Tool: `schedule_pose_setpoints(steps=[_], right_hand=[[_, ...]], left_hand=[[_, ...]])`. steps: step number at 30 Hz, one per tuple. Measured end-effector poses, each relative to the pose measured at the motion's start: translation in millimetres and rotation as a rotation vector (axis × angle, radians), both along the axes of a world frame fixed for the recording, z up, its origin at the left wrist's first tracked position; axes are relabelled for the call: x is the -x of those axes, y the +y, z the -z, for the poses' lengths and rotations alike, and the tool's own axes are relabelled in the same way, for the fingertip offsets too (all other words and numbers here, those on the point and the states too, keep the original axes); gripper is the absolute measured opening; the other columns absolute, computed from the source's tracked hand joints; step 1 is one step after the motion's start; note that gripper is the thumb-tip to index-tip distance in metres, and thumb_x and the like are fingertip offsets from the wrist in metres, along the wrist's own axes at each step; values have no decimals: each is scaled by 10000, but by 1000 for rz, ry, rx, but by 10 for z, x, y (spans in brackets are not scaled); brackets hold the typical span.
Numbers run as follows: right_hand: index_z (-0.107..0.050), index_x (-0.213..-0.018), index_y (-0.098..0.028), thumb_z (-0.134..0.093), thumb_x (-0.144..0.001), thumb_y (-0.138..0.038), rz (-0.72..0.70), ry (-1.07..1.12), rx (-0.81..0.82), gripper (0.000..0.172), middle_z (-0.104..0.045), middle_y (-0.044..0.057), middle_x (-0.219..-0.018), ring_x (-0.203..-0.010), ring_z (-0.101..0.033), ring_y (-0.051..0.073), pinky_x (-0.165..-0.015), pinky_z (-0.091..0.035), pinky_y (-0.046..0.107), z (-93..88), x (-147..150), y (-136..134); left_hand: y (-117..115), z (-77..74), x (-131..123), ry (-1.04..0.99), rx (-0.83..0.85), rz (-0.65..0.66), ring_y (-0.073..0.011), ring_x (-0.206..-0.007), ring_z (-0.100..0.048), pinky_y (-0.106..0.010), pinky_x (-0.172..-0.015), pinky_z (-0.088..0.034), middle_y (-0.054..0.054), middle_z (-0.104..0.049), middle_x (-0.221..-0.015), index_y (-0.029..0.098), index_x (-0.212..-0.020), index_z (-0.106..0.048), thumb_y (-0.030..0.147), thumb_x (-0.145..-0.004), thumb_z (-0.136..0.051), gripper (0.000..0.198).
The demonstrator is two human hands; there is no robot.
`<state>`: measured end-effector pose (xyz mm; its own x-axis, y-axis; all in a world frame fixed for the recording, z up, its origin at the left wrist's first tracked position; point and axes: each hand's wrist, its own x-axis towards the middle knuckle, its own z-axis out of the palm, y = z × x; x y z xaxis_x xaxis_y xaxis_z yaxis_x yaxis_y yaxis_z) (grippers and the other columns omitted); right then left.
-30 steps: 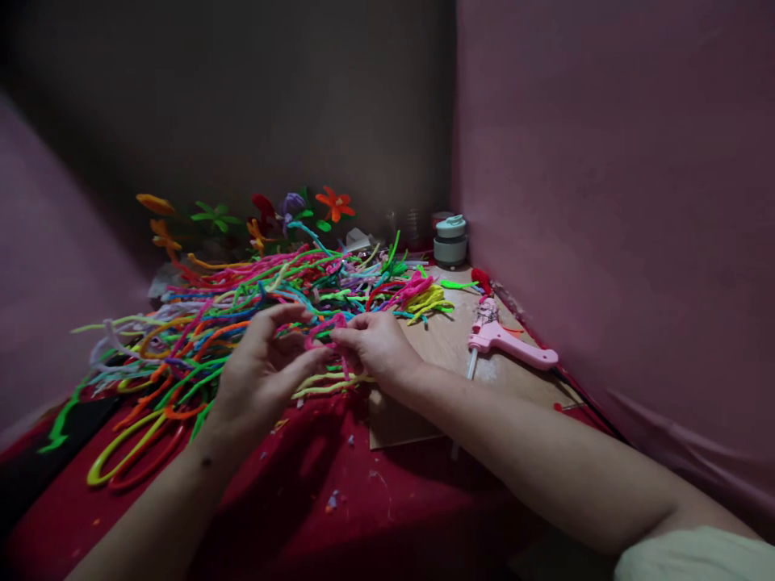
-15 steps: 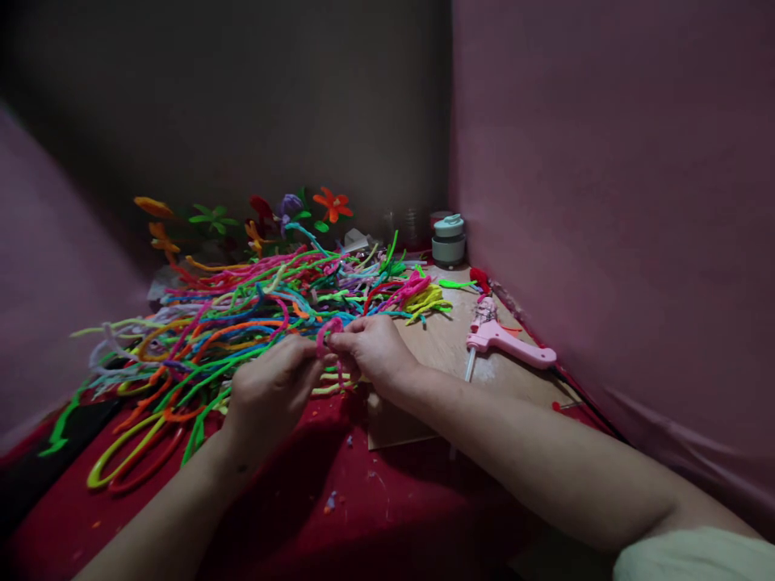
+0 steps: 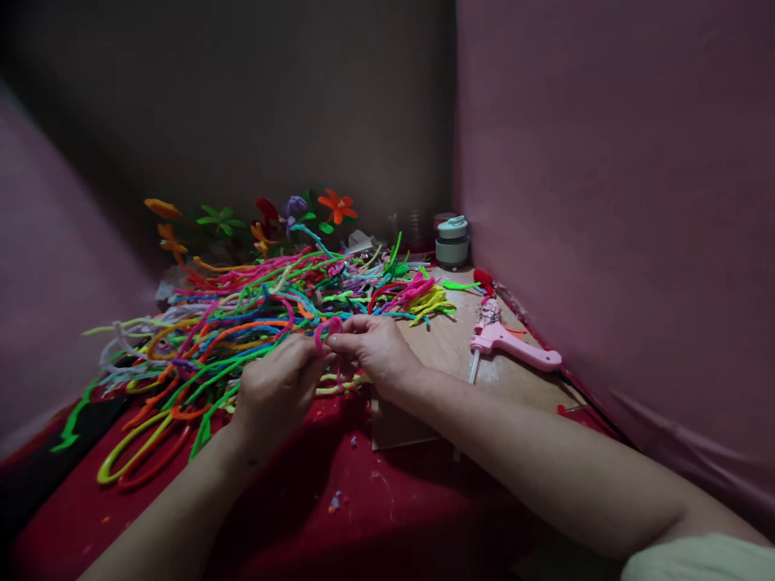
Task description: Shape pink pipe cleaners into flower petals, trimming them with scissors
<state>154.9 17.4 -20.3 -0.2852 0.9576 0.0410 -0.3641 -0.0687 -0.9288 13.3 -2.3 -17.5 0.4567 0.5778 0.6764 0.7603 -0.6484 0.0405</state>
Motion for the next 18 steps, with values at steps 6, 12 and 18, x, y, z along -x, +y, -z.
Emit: schedule_pose_setpoints(steps=[6, 12, 18], right_hand=[[-540, -591, -134, -670, -625, -234, -115, 73, 83, 168, -560, -17, -501, -395, -487, 82, -394, -394, 215, -4, -43, 47], [-573, -627, -112, -569, -674, -124, -252, 224, 312, 49, -532, -11, -476, -397, -464, 58, -408, -349, 175, -43, -74, 79], [-559, -590, -106, -529, -652, -68, -190, 207, 387, 78, -529, -4, -471, -379, -443, 61, -390, -325, 185, -43, -63, 77]], left_hand=[[-9, -161, -11, -570, 653, 145, -125, -615, -561, -226, -544, -430, 4, -578, -701, 192, -937, -504, 223, -738, -573, 213], [19, -255, -2, -798, 1070, 365, -144, -719, -602, -240, -595, -479, -39, -615, -845, 160, -1009, -489, 203, -757, -555, 265], [28, -187, -9, -731, 1001, 255, -74, -486, -477, -184, -441, -395, 36, -535, -659, 180, -990, -479, 228, -752, -557, 255]])
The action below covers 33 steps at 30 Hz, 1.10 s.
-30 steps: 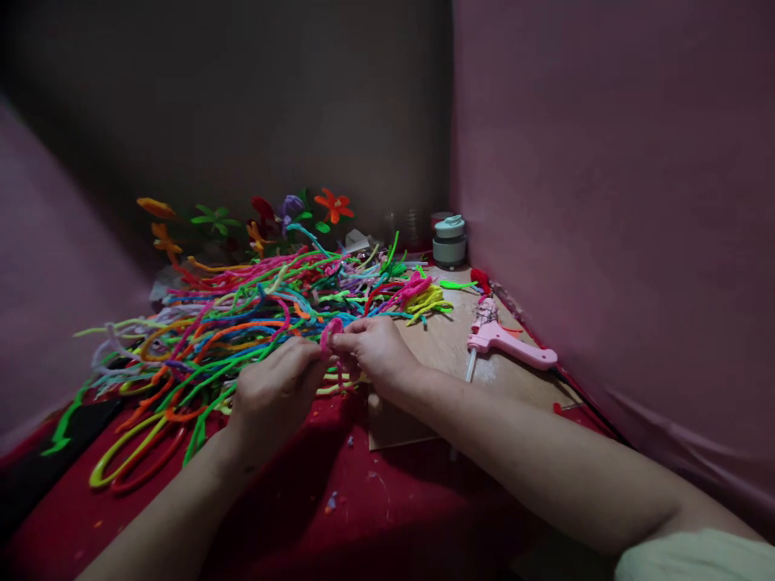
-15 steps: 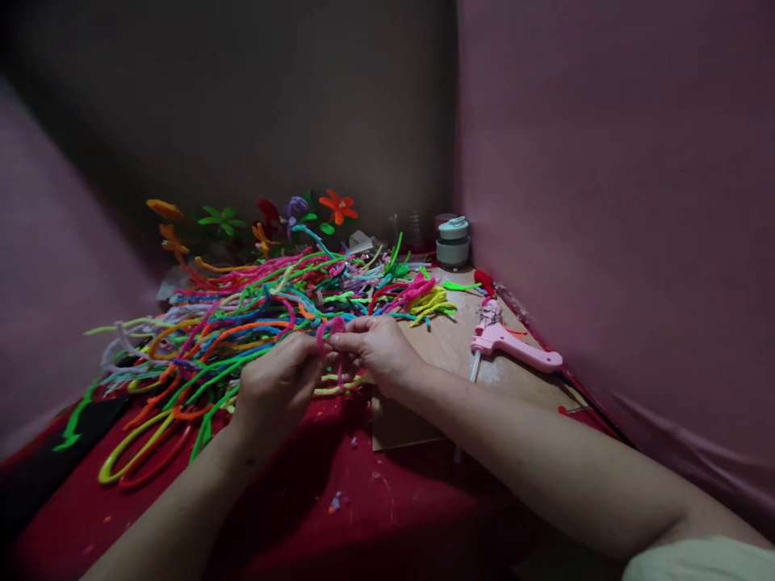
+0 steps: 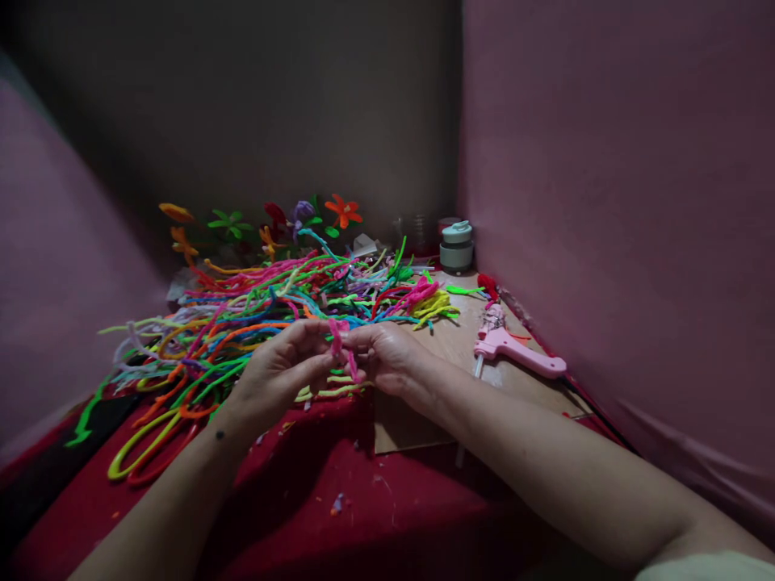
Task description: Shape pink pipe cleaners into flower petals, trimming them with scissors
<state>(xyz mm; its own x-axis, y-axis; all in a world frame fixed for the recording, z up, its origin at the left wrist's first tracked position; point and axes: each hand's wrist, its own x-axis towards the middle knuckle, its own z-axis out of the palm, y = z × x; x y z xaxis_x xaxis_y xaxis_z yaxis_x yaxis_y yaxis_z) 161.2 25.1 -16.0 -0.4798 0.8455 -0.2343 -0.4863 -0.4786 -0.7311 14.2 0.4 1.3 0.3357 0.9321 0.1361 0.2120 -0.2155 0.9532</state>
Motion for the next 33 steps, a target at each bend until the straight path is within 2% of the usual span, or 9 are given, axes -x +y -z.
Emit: schedule_pose_setpoints(steps=[5, 9, 11, 15, 20, 23, 27, 30, 33], right_hand=[[-560, -607, -114, -534, -691, -108, -23, 11, 16, 88, -526, -5, -460, -384, -441, 72, -399, -334, 202, -42, -20, 2], [-549, -604, -121, -516, -699, -97, -19, 9, 36, 103, -539, -4, -469, -390, -444, 72, -431, -357, 209, -90, -55, 12], [-545, -597, -121, -514, -702, -100, -8, 9, 32, 111, -545, -2, -471, -402, -456, 78, -451, -372, 217, -97, -60, 23], [-539, -592, -126, -548, -690, -114, 28, -23, 15, 99, -549, -7, -471, -412, -459, 79, -452, -364, 220, -63, -50, 47], [-529, -555, -127, -591, -667, -136, 47, -46, -35, 129, -498, -32, -420, -378, -431, 61, -408, -298, 201, -30, -29, 51], [-536, -549, -125, -610, -654, -156, 83, -68, -45, 133, -512, -30, -428, -371, -433, 62, -403, -297, 205, -6, -12, 38], [-568, -603, -122, -633, -638, -164, 50, -24, -84, 85, -532, -30, -473, -406, -441, 59, -420, -309, 202, 48, -3, 23], [-565, -608, -127, -646, -623, -163, 38, 2, -96, 90, -524, -38, -480, -420, -438, 57, -432, -316, 202, 64, -6, 12], [-538, -568, -133, -660, -615, -181, 39, -13, -126, 139, -493, -47, -452, -403, -408, 52, -421, -288, 203, 59, 5, 0]], left_hand=[[19, -1, 48, 155, -33, 47, -56, -471, -406, -155, -424, -342, 58, -451, -613, 202, -1084, -490, 156, -733, -541, 358], [20, -51, 113, 134, 139, 144, -64, -459, -393, -157, -391, -326, 57, -442, -619, 251, -1270, -375, 163, -712, -560, 594], [19, -79, 149, 112, 219, 186, -71, -457, -402, -161, -386, -330, 54, -455, -619, 264, -1295, -356, 185, -704, -574, 635], [36, -120, 201, 141, 263, 222, -68, -456, -410, -165, -402, -326, 44, -490, -631, 237, -1192, -485, 236, -695, -602, 511], [42, -193, 180, 249, 288, 190, -77, -509, -458, -168, -442, -337, 13, -547, -646, 158, -858, -632, 260, -687, -615, 199], [22, -189, 128, 164, 267, 133, -89, -571, -498, -172, -488, -375, -3, -581, -702, 145, -806, -623, 259, -668, -641, 180], [23, -37, 54, -73, 321, 85, -48, -452, -433, -159, -417, -329, 10, -568, -674, 156, -866, -576, 325, -696, -634, 246], [40, 76, 11, -256, 379, 50, -45, -442, -439, -153, -421, -329, 30, -522, -598, 154, -787, -554, 341, -708, -631, 218], [49, 101, 8, -326, 431, 52, -55, -472, -476, -163, -453, -365, 18, -534, -595, 144, -705, -529, 338, -705, -635, 222]])
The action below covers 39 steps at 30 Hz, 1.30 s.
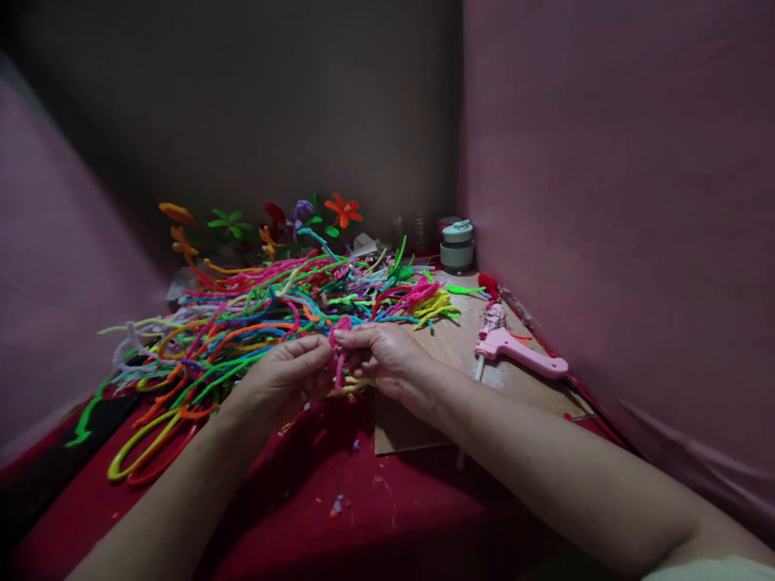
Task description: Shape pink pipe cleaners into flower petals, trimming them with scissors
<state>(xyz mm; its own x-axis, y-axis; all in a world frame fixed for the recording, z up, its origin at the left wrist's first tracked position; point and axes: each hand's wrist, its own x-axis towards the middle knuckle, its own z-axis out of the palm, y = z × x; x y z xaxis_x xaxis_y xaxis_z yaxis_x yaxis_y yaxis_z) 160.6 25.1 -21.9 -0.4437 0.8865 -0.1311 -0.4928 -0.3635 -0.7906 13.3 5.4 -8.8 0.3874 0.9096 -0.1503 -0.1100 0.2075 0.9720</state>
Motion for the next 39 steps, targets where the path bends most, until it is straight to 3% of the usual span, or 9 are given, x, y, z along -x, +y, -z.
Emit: schedule_pose_setpoints(steps=[5, 11, 16, 21, 25, 29, 33, 39], right_hand=[[-526, -550, -137, -690, -596, -213, 80, -84, -94, 187, -491, -41, -456, -396, -394, 54, -418, -270, 213, -8, 26, -20], [-531, -536, -140, -708, -588, -260, 175, -208, -198, 220, -470, -46, -437, -386, -377, 52, -408, -255, 216, -41, 12, -30], [-546, -592, -143, -671, -639, -287, 138, -218, -230, 197, -504, -40, -473, -387, -409, 55, -391, -282, 210, -73, 11, -61], [-591, -639, -128, -653, -637, -213, -6, -301, -288, 105, -537, -34, -504, -361, -402, 41, -348, -300, 183, -70, 22, -101], [-579, -597, -120, -653, -634, -217, -15, -283, -288, 128, -534, -27, -483, -365, -441, 56, -341, -363, 182, -49, 23, -101], [-551, -641, -127, -677, -620, -235, 53, -151, -241, 167, -605, 7, -567, -452, -544, 92, -406, -448, 206, -68, 26, -101], [-523, -640, -144, -682, -615, -211, 235, -68, -244, 175, -585, -13, -531, -473, -569, 108, -438, -468, 218, -108, 42, -118], [-538, -674, -155, -627, -686, -239, 393, -233, -468, 123, -581, -16, -547, -493, -555, 109, -491, -475, 246, -86, 52, -136]], left_hand=[[-15, -72, 39, 142, -36, 34, -24, -321, -323, -142, -329, -230, 57, -495, -467, 161, -660, -480, 356, -720, -605, 240], [-53, -132, -14, 317, -179, -54, -30, -322, -365, -139, -324, -231, 56, -499, -470, 153, -711, -526, 371, -755, -557, 225], [-37, -100, -13, 295, -194, -115, -28, -314, -365, -138, -313, -247, 55, -507, -480, 155, -747, -543, 367, -754, -558, 213], [-22, -80, 10, 206, -198, -202, -29, -327, -367, -133, -314, -277, 62, -506, -480, 163, -767, -538, 334, -729, -593, 184], [-3, -84, 28, 185, -200, -190, -33, -350, -400, -131, -335, -308, 56, -532, -503, 165, -777, -531, 281, -730, -588, 137], [17, -89, 36, 208, -222, -202, -37, -358, -413, -137, -348, -324, 51, -533, -503, 154, -762, -522, 246, -719, -588, 120], [-1, -83, 13, 223, -236, -200, -42, -342, -409, -141, -328, -310, 50, -540, -500, 157, -750, -508, 245, -723, -575, 114], [-46, -76, -36, 256, -273, -210, -39, -332, -405, -137, -332, -312, 57, -536, -476, 157, -745, -499, 234, -728, -565, 103]])
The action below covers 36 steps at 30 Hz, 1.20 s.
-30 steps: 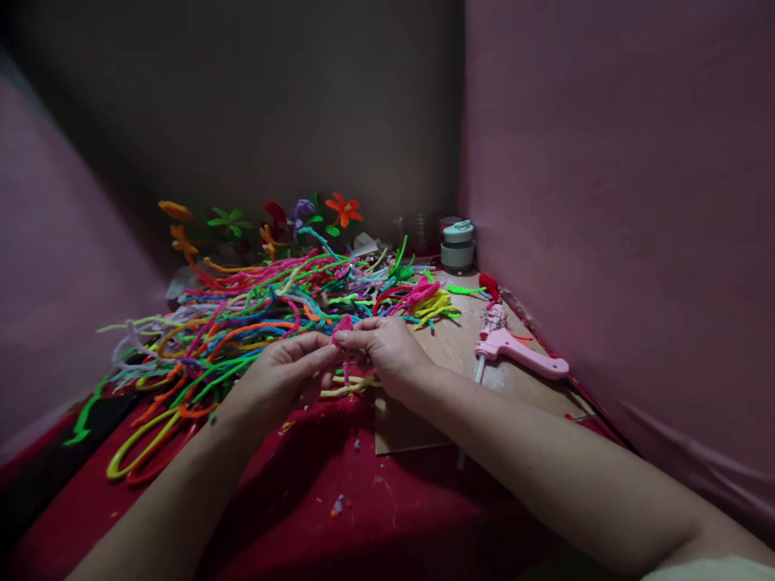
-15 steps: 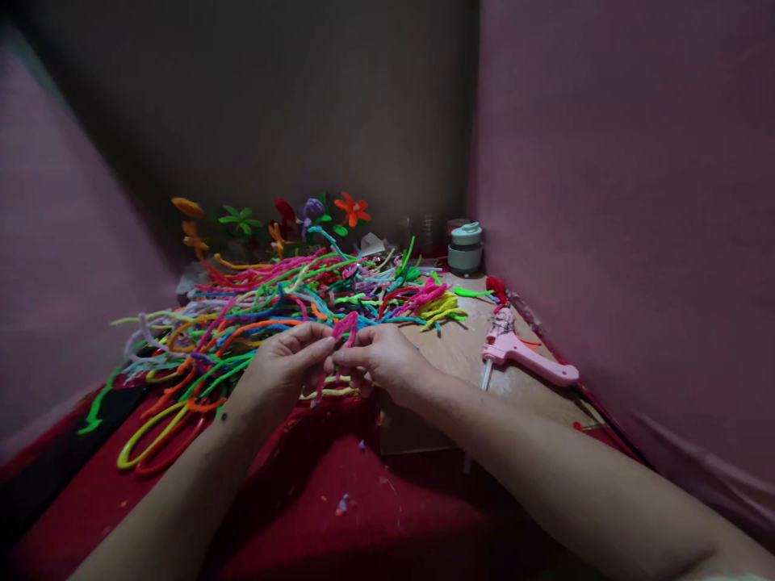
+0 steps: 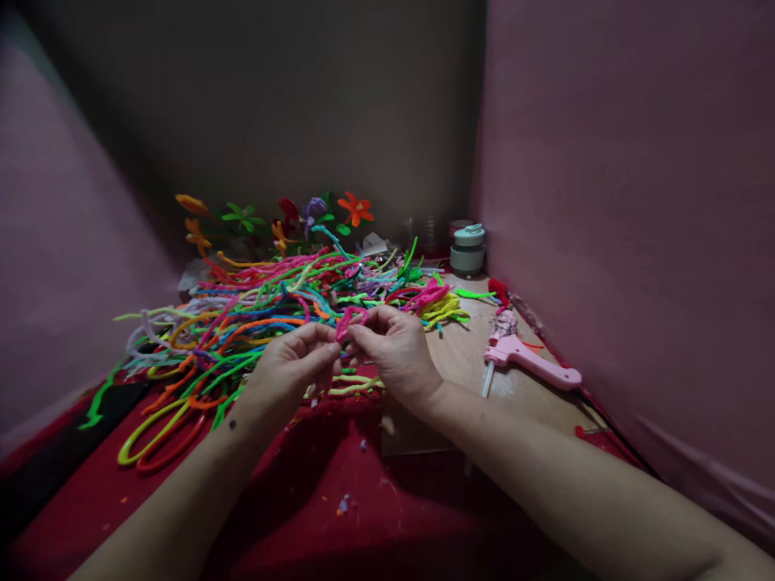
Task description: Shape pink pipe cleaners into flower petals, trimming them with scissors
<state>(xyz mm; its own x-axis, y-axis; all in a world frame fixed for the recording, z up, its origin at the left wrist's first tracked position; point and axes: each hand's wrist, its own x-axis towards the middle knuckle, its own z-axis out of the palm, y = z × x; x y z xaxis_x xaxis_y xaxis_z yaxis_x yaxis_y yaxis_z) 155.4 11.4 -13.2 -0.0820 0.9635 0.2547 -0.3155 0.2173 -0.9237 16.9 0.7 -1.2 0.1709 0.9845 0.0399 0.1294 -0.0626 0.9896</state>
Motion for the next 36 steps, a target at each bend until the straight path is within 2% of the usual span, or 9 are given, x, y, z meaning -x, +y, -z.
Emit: schedule_pose_setpoints(steps=[6, 10, 17, 22, 27, 30, 33, 36], right_hand=[[-582, -708, -155, -575, -733, -209, 216, -352, -278, 60, -567, -8, -612, -554, -518, 100, -524, -424, 223, 50, -6, -14], [-596, -710, -155, -556, -737, -158, 302, -510, -444, 49, -587, 8, -646, -587, -525, 106, -555, -415, 224, 79, -13, -15], [-572, -665, -156, -529, -738, -90, 331, -647, -587, 107, -565, -1, -602, -564, -516, 98, -556, -398, 209, 82, -11, -14], [-547, -670, -162, -508, -764, -102, 362, -722, -672, 119, -549, 0, -606, -549, -492, 96, -541, -380, 206, 69, -29, -21], [-531, -653, -150, -486, -770, -104, 398, -842, -798, 134, -533, 20, -609, -568, -475, 112, -558, -365, 228, 100, -22, -42], [-530, -618, -163, -512, -756, -118, 362, -753, -679, 146, -534, 4, -588, -555, -477, 105, -552, -365, 223, 108, -5, -41], [-561, -614, -172, -542, -743, -147, 240, -612, -416, 132, -521, -22, -543, -523, -475, 98, -511, -362, 215, 71, -3, -28], [-571, -582, -161, -583, -717, -201, 58, -422, -136, 141, -512, -35, -494, -473, -468, 89, -451, -362, 207, -1, -14, -24]], left_hand=[[1, 3, -24, 36, -45, -18, -44, -322, -408, -144, -333, -321, 60, -534, -474, 162, -758, -490, 241, -730, -554, 106], [16, 69, -26, 81, -125, -32, -52, -344, -422, -152, -357, -335, 66, -517, -475, 170, -767, -496, 238, -739, -535, 83], [18, 188, -10, 260, -324, -139, -68, -429, -439, -166, -438, -348, 73, -469, -494, 189, -782, -508, 208, -747, -505, 40], [1, 197, -8, 428, -449, -204, -79, -504, -472, -179, -507, -370, 47, -530, -604, 200, -838, -539, 220, -766, -477, 97], [-33, 195, -26, 582, -536, -256, -82, -494, -466, -184, -522, -360, 50, -510, -576, 203, -817, -539, 201, -766, -469, 87], [-56, 196, -43, 620, -582, -252, -89, -530, -499, -187, -543, -367, 36, -550, -626, 204, -843, -535, 215, -775, -473, 93], [-58, 194, -49, 571, -539, -202, -94, -557, -521, -188, -556, -381, 22, -571, -667, 204, -862, -530, 234, -795, -457, 104], [-25, 196, -31, 422, -433, -138, -93, -521, -512, -187, -526, -388, 30, -555, -632, 204, -869, -532, 258, -800, -457, 116]])
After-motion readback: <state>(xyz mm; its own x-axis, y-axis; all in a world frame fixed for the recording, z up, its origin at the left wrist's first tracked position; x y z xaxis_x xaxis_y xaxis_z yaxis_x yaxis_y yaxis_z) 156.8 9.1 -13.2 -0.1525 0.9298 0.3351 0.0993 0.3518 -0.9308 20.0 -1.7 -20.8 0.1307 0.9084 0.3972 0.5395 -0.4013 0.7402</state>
